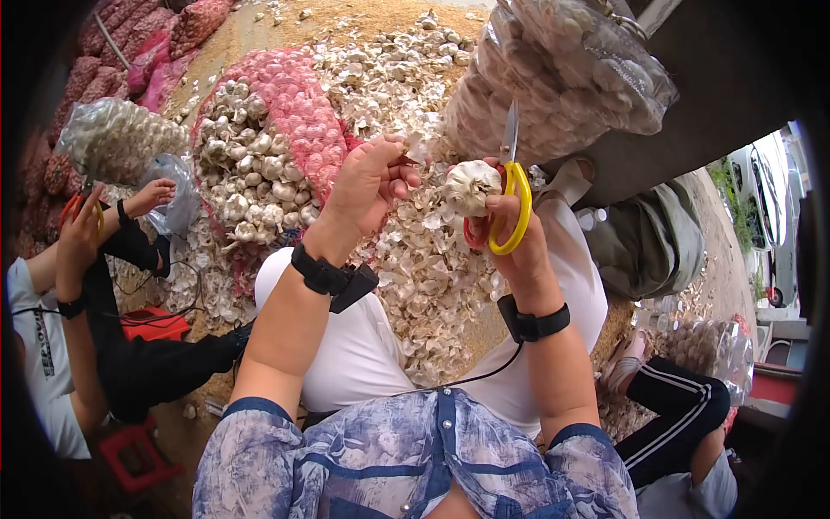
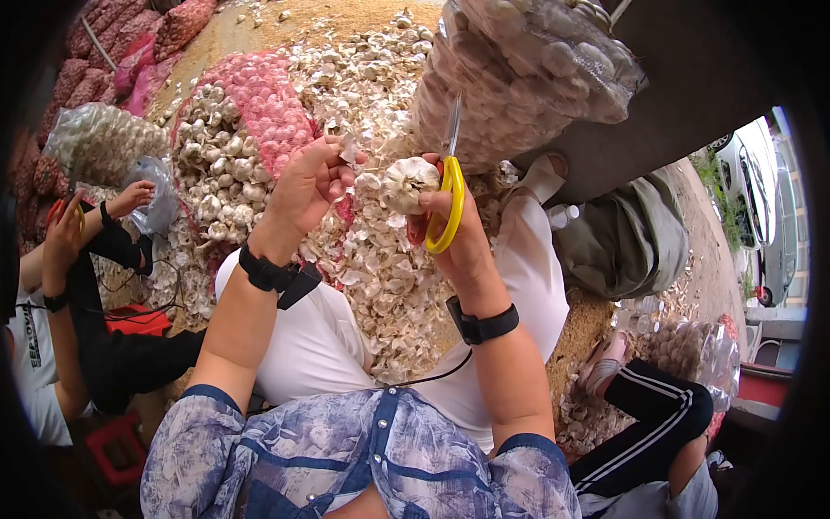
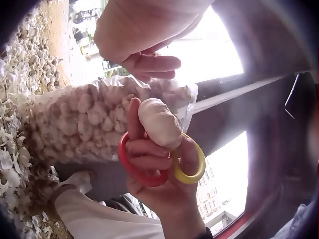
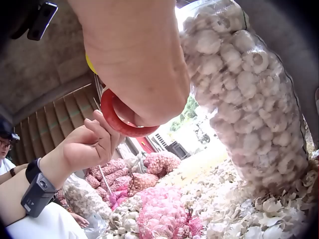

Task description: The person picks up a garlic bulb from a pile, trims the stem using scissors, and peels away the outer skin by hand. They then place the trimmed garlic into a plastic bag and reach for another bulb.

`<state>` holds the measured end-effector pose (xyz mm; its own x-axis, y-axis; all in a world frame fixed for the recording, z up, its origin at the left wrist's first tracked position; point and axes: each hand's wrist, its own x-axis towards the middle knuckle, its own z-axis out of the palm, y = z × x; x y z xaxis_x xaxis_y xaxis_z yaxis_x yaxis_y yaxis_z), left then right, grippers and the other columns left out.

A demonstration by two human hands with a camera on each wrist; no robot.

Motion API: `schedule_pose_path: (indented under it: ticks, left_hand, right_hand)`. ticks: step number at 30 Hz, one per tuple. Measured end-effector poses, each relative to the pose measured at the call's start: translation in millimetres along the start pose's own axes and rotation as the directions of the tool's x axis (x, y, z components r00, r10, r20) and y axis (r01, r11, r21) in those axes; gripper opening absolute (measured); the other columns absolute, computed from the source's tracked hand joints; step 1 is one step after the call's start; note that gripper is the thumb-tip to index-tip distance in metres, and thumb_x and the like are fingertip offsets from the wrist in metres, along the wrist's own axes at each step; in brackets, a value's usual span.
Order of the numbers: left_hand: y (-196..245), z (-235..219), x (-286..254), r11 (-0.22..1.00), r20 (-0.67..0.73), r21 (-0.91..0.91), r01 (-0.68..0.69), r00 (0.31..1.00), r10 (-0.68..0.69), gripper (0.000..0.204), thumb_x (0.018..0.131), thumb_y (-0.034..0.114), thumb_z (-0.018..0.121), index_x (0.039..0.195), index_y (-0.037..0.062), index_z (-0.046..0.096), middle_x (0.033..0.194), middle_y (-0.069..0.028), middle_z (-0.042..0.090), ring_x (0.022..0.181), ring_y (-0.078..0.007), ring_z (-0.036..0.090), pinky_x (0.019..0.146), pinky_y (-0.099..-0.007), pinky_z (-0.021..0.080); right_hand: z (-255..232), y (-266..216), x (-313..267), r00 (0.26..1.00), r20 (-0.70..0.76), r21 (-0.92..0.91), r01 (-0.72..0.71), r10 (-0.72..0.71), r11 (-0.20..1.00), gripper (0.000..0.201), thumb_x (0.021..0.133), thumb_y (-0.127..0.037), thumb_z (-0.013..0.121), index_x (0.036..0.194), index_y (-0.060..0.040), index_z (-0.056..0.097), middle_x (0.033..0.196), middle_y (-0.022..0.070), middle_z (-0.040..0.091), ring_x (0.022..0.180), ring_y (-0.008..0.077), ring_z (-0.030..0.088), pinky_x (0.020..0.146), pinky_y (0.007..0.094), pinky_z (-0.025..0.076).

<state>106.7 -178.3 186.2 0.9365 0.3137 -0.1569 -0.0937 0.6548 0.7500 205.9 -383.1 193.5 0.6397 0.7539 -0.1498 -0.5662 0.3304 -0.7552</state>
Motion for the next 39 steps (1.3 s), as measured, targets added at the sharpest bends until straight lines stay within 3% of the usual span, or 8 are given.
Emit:
schedule_pose_path:
  ticks: [4,6,11,17,26,34,38,39]
  left_hand:
    - [-15.7,15.3,-4.6,0.815,-0.023,0.562,-0.142,0.982,0.187,0.017,0.090,0.010,0.064,0.106,0.0050,0.060,0.105,-0.0087,0.067,0.081,-0.0095,0.064,0.063,-0.0202,0.051]
    - [-17.7,26.8,-8.7,0.468,0.164,0.826,-0.313,0.929,0.332,0.017,0.086,0.010,0.070,0.101,0.0046,0.064,0.105,-0.0052,0.066,0.083,-0.0084,0.063,0.067,-0.0235,0.052]
    - [-23.5,49.7,-14.6,0.523,0.091,0.818,-0.241,0.951,0.297,0.019,0.082,0.015,0.074,0.090,-0.0003,0.067,0.088,-0.0083,0.066,0.078,-0.0163,0.067,0.068,-0.0304,0.053]
    - [-28.9,41.1,-11.4,0.443,0.038,0.884,-0.152,0.966,0.255,0.015,0.088,0.012,0.067,0.096,-0.0002,0.065,0.086,-0.0024,0.067,0.072,-0.0072,0.062,0.064,-0.0240,0.051]
    - [-27.2,35.8,-10.6,0.732,-0.016,0.679,-0.057,0.996,0.092,0.012,0.089,0.009,0.062,0.096,-0.0004,0.063,0.084,-0.0019,0.063,0.072,-0.0078,0.063,0.060,-0.0238,0.054]
    - [-21.6,40.9,-13.7,0.256,0.273,0.887,-0.383,0.885,0.377,0.008,0.089,0.005,0.062,0.092,-0.0022,0.063,0.080,-0.0030,0.066,0.071,-0.0094,0.065,0.059,-0.0251,0.053]
    - [-23.1,38.0,-12.4,0.168,0.291,0.914,-0.368,0.887,0.359,0.007,0.089,0.005,0.062,0.089,-0.0025,0.063,0.081,-0.0033,0.066,0.070,-0.0096,0.065,0.059,-0.0257,0.053]
    - [-24.4,37.6,-12.4,0.296,0.202,0.909,-0.294,0.931,0.304,0.008,0.090,0.006,0.061,0.090,-0.0021,0.062,0.081,-0.0036,0.066,0.069,-0.0095,0.065,0.059,-0.0252,0.053]
  right_hand:
    - [-0.7,3.1,0.9,0.998,-0.051,-0.020,0.047,-0.048,0.999,0.056,0.079,-0.015,0.067,0.129,-0.0055,0.042,0.088,0.0062,0.061,0.055,0.0144,0.057,0.049,0.0261,0.049]
    - [-4.6,2.4,0.8,0.998,-0.042,-0.077,0.053,-0.056,0.996,0.057,0.078,-0.009,0.070,0.127,-0.0080,0.043,0.091,0.0065,0.061,0.063,0.0137,0.059,0.051,0.0256,0.049]
    - [-3.5,12.6,1.4,0.989,-0.051,-0.216,0.122,-0.136,0.969,0.058,0.079,-0.005,0.075,0.127,-0.0094,0.044,0.100,0.0071,0.062,0.077,0.0114,0.062,0.060,0.0230,0.050]
    - [-2.0,20.3,4.4,0.984,-0.013,-0.283,0.168,-0.179,0.944,0.059,0.081,-0.006,0.076,0.130,-0.0092,0.044,0.105,0.0038,0.063,0.083,0.0089,0.062,0.065,0.0226,0.049]
    - [-2.8,15.9,5.3,0.999,-0.041,-0.227,-0.015,0.006,0.974,0.060,0.080,-0.014,0.078,0.130,-0.0064,0.046,0.092,0.0030,0.065,0.069,0.0068,0.059,0.057,0.0215,0.046]
    - [-2.1,13.5,4.1,0.995,-0.073,-0.302,0.049,-0.075,0.952,0.058,0.079,-0.013,0.079,0.129,-0.0067,0.049,0.093,0.0028,0.066,0.069,0.0062,0.059,0.057,0.0211,0.046]
    - [-5.0,10.1,3.4,0.999,-0.042,-0.309,0.004,-0.018,0.951,0.055,0.079,-0.014,0.078,0.127,-0.0071,0.051,0.088,0.0027,0.066,0.063,0.0057,0.057,0.055,0.0205,0.045]
    - [-5.6,9.6,3.3,0.999,-0.043,-0.285,-0.033,0.021,0.958,0.055,0.079,-0.014,0.078,0.126,-0.0068,0.052,0.085,0.0028,0.066,0.060,0.0057,0.056,0.053,0.0203,0.045]
